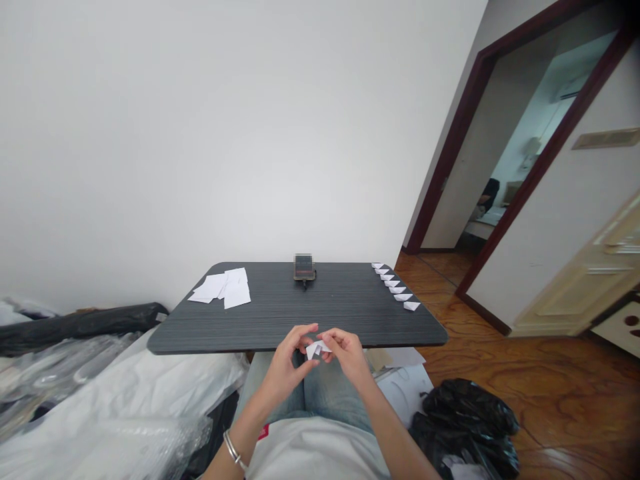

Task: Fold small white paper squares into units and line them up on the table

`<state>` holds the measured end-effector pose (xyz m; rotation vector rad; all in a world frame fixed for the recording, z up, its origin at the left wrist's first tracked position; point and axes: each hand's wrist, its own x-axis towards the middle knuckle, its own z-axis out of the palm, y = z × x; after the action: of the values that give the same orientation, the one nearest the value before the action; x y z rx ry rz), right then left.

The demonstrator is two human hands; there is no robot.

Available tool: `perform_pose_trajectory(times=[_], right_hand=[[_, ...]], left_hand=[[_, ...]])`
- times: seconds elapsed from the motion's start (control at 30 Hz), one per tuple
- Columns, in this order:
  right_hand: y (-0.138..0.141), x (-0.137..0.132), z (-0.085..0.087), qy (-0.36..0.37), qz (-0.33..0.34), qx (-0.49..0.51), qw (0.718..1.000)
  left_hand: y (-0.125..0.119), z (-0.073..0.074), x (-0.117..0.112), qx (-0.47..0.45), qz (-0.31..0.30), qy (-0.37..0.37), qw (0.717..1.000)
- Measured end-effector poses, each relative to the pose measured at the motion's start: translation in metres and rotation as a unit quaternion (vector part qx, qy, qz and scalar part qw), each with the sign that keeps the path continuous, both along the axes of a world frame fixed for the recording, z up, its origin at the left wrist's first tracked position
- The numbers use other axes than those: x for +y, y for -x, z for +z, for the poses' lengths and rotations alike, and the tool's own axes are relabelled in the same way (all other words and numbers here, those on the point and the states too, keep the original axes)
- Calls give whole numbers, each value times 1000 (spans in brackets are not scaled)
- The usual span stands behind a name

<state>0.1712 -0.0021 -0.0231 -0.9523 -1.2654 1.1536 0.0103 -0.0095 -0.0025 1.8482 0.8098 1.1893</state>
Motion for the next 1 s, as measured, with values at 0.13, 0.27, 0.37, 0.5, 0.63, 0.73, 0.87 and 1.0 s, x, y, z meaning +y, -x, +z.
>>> perform_pose_trajectory(times=[0.13, 0.27, 0.37, 0.5, 0.63, 0.73, 0.87, 1.0], right_hand=[[-2, 0, -1, 41, 48, 36, 997], [-4, -3, 5, 74, 84, 71, 991], [-6, -5, 9, 81, 88, 95, 988], [-7, -5, 9, 111, 106, 141, 978], [-7, -2, 6, 140, 101, 189, 967], [-7, 0, 5, 141, 86, 213, 963], [-6, 1, 5, 114, 44, 233, 965], [-2, -3, 8, 46, -5, 209, 977]], left_hand=[[2, 0, 0, 58, 13, -92, 994], [3, -3, 1, 93, 3, -150, 984], [3, -7, 1, 103, 8, -166, 981], [4, -10, 0, 128, 15, -190, 973], [5, -10, -1, 168, 16, -246, 955], [4, -8, -3, 180, 15, -264, 947], [3, -4, -5, 164, 42, -261, 950], [3, -1, -5, 132, 101, -236, 958]])
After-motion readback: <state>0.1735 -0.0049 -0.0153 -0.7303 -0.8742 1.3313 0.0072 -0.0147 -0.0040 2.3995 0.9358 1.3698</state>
